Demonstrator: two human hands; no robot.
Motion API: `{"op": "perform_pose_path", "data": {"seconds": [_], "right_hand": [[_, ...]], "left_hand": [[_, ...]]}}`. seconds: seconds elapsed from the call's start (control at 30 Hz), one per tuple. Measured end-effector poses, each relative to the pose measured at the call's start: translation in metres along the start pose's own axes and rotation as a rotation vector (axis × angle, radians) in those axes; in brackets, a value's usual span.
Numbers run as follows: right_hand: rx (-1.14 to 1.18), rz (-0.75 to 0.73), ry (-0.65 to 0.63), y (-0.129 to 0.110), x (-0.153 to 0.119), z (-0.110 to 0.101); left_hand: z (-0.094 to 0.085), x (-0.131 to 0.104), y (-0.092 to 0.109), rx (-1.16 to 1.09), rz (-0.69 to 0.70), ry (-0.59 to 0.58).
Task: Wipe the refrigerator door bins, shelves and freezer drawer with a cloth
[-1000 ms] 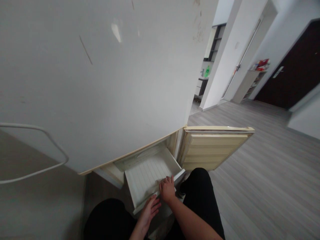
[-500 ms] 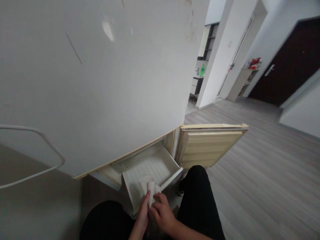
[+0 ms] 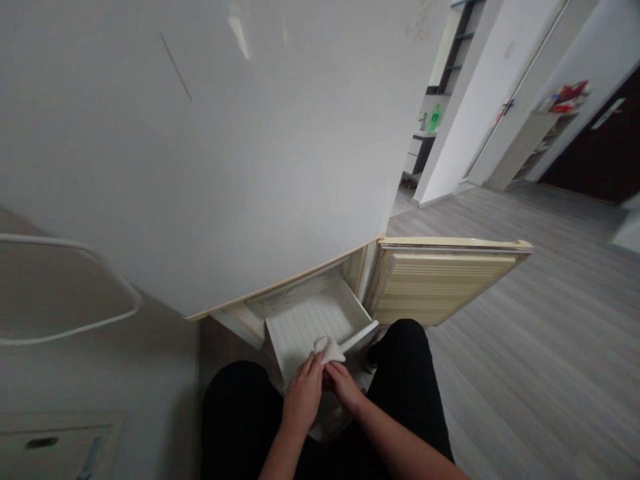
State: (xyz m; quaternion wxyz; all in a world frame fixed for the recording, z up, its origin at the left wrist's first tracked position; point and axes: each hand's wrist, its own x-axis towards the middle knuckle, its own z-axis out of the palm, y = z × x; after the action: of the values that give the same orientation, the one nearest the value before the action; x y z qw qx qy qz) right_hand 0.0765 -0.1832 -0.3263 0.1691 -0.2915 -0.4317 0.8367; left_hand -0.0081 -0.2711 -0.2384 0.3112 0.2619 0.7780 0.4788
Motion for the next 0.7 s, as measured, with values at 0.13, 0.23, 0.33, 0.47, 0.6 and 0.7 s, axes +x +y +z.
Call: {"op": "perform_pose_path", "data": {"seconds": [0.13, 0.23, 0.33, 0.47, 0.6, 0.7], "right_hand": [[0.094, 0.056, -0.141, -0.004, -0.007, 0.006], [0.07, 0.085, -0.161, -0.011, -0.013, 0.012], [0.115, 0.093, -0.106, -0.016, -0.015, 0.017], [0.176, 0.147, 0.028, -0.022, -0.022, 0.013], [-0.044, 0.17, 0.363, -0.019, -0.051, -0.002], [-0.114, 0.021, 0.497, -0.011, -0.073, -0.008]], "left_hand": [[-0.012, -0.006, 0.012, 0.241, 0.03, 0.095], [-0.014, -0.013, 0.021, 0.412, 0.147, 0.154], [-0.006, -0.021, 0.027, 0.643, 0.339, 0.161], [0.016, -0.031, 0.025, 0.907, 0.622, 0.033], [0.042, -0.044, 0.023, 0.796, 0.634, -0.181], [0.051, -0.051, 0.024, 0.582, 0.552, -0.335]]}}
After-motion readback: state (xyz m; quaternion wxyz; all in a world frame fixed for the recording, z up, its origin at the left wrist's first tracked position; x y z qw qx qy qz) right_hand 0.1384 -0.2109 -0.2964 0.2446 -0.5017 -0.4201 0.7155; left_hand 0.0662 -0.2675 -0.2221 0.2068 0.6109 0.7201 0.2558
